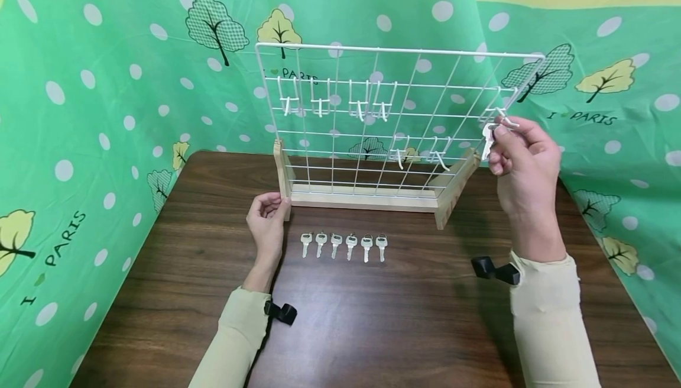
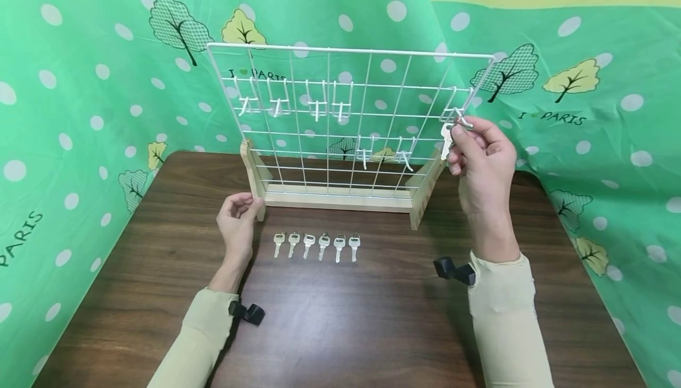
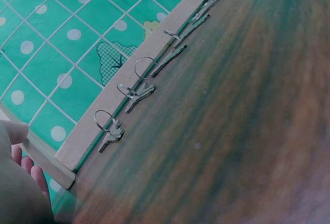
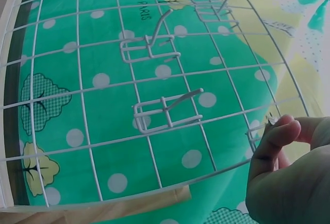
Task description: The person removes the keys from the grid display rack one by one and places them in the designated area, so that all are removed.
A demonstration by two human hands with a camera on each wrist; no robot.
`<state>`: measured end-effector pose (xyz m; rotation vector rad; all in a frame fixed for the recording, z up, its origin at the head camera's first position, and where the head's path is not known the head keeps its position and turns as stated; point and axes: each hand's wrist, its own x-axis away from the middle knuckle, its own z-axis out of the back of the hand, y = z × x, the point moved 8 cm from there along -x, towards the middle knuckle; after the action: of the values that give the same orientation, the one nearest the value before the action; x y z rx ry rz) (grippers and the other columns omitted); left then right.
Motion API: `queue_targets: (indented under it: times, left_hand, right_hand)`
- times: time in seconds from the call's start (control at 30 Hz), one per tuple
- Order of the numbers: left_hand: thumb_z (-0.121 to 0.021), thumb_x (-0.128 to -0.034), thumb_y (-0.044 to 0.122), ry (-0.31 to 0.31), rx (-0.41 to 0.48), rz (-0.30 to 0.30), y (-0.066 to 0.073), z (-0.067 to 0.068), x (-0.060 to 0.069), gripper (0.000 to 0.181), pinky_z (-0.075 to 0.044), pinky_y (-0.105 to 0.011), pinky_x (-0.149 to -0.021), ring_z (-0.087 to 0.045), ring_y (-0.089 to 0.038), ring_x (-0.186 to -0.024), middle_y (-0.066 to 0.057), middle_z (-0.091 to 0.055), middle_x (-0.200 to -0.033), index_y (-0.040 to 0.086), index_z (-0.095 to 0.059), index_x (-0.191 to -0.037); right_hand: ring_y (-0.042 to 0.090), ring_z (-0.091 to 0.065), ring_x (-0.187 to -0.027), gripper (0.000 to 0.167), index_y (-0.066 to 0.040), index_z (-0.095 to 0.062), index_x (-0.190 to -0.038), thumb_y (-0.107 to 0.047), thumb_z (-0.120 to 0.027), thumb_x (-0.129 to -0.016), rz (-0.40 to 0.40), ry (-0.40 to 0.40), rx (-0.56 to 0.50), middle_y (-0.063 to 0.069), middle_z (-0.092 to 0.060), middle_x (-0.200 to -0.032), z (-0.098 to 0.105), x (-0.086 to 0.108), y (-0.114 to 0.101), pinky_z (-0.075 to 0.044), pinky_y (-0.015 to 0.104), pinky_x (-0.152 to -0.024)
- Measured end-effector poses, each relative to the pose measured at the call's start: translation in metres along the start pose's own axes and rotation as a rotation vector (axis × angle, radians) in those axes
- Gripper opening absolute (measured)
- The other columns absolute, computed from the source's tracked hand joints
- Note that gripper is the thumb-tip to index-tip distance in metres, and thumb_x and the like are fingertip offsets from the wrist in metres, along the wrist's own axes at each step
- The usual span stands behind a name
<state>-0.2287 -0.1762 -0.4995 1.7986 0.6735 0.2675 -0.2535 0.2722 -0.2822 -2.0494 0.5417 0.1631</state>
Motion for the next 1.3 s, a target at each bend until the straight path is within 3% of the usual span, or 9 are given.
queue_targets:
  times: [0.27, 0.47, 0.97, 1.3]
  left_hand:
    - [-0.081, -0.0879, -0.015, -0.001, 0.002, -0.006, -0.001, 0.0, 0.0, 0.022, -0.054, -0.017, -0.075, -0.066, -0.007, -0.084, 0.003, -0.07, -0.091, -0.016, -0.068, -0.106]
    - [-0.081, -0.0882, -0.015, -0.002, -0.002, -0.01, -0.001, 0.001, -0.001, 0.022, -0.054, -0.017, -0.075, -0.065, -0.007, -0.083, 0.004, -0.07, -0.09, -0.017, -0.068, -0.106]
    - [-0.08, -0.0884, -0.015, -0.005, -0.003, -0.014, -0.002, 0.001, 0.0, 0.024, -0.054, -0.018, -0.076, -0.066, -0.007, -0.084, 0.004, -0.07, -0.091, -0.018, -0.067, -0.108]
    - [-0.081, -0.0883, -0.014, -0.002, 0.004, -0.013, -0.002, 0.001, 0.0, 0.022, -0.054, -0.018, -0.075, -0.066, -0.007, -0.083, 0.004, -0.07, -0.09, -0.016, -0.068, -0.106]
  right_hand:
    - [0.014, -0.058, -0.052, 0.005, 0.014, -0.073, -0.099, 0.011, -0.07, -0.102, -0.007, -0.009, -0.036, 0.015, -0.072, -0.079, 0.001, 0.001, -0.006, -0.039, 0.016, -0.042]
    - [0.015, -0.058, -0.05, 0.01, 0.016, -0.071, -0.098, 0.008, -0.075, -0.1, 0.02, 0.015, -0.005, 0.016, -0.07, -0.077, 0.004, 0.003, -0.011, -0.04, 0.017, -0.04]
    - [0.018, -0.056, -0.046, 0.012, 0.023, -0.067, -0.095, 0.014, -0.076, -0.096, 0.063, 0.078, -0.065, 0.021, -0.068, -0.073, 0.01, 0.008, -0.025, -0.04, 0.019, -0.037]
    - [0.019, -0.056, -0.043, 0.01, 0.023, -0.066, -0.092, 0.017, -0.075, -0.095, 0.082, 0.06, -0.075, 0.023, -0.067, -0.071, 0.01, 0.018, -0.028, -0.039, 0.021, -0.035]
